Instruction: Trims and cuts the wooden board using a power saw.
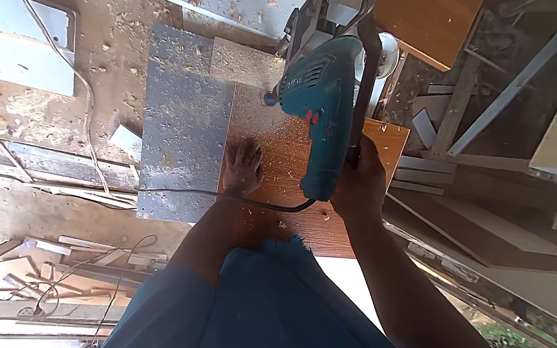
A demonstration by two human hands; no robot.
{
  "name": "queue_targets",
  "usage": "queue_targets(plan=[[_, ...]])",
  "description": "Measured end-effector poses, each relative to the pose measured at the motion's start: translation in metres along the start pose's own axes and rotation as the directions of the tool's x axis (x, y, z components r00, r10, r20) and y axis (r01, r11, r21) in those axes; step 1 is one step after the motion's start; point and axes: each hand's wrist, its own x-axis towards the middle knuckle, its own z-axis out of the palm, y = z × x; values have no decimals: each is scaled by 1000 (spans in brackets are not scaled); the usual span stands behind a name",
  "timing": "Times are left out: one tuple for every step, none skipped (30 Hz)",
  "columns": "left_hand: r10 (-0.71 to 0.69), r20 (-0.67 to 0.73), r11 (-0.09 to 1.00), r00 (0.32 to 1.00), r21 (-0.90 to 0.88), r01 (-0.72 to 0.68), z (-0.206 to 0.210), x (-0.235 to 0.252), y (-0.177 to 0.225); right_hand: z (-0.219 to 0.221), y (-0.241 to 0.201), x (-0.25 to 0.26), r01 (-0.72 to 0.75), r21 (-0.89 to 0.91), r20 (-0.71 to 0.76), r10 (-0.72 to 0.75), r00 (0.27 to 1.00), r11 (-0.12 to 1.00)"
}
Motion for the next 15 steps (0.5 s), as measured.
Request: queue_targets(plan=[[1, -2, 1000, 1000, 3, -1, 1, -1, -1, 2, 2, 0, 11, 7, -5, -11, 1000, 1000], [2, -10, 1000, 1000, 10, -2, 2, -1, -1, 4, 3, 1, 21, 16, -11, -20, 1000, 1000], [2, -16, 1000, 1000, 15, -2, 3, -1, -1, 6, 5, 2, 31, 29, -20, -30, 999, 999], [5, -25, 1000, 1000, 14, -5, 4, -1, -1, 8, 8, 2, 46, 39, -29, -44, 999, 998], [7, -32, 1000, 999, 12, -7, 4, -1, -1, 10, 10, 2, 56, 46, -31, -54, 998, 997], [6, -22, 1000, 1000, 11, -6, 4, -1, -1, 11, 10, 2, 56, 54, -24, -54, 998, 997], [5, -8, 1000, 1000, 12, -5, 2, -1, -2, 10, 10, 2, 56, 58, -18, -55, 998, 997], [4, 16, 1000, 1000, 8, -4, 1, 0, -1, 9, 9, 3, 58, 54, -12, -58, 998, 997], [-3, 55, 1000, 998, 4, 3, -2, 0, 0, 7, 8, 3, 53, 56, -4, -53, 999, 997], [-9, 81, 1000, 997, 1, 9, -5, 0, 1, 5, 6, 2, 40, 57, 9, -40, 999, 998], [-19, 99, 1000, 995, 1, 19, -6, 1, 2, 3, 5, 3, 37, 50, 15, -38, 999, 998], [-25, 108, 1000, 994, -4, 26, -7, 2, 2, 3, 5, 3, 41, 46, 16, -42, 999, 998], [-24, 92, 1000, 995, -7, 25, -6, 1, 2, 4, 5, 2, 43, 45, 16, -43, 999, 998], [-20, 67, 1000, 998, -8, 21, -5, -1, 1, 5, 5, 1, 48, 42, 11, -48, 999, 998], [-16, 63, 1000, 998, -12, 17, -4, -3, 1, 6, 5, 1, 49, 37, 2, -49, 999, 998]])
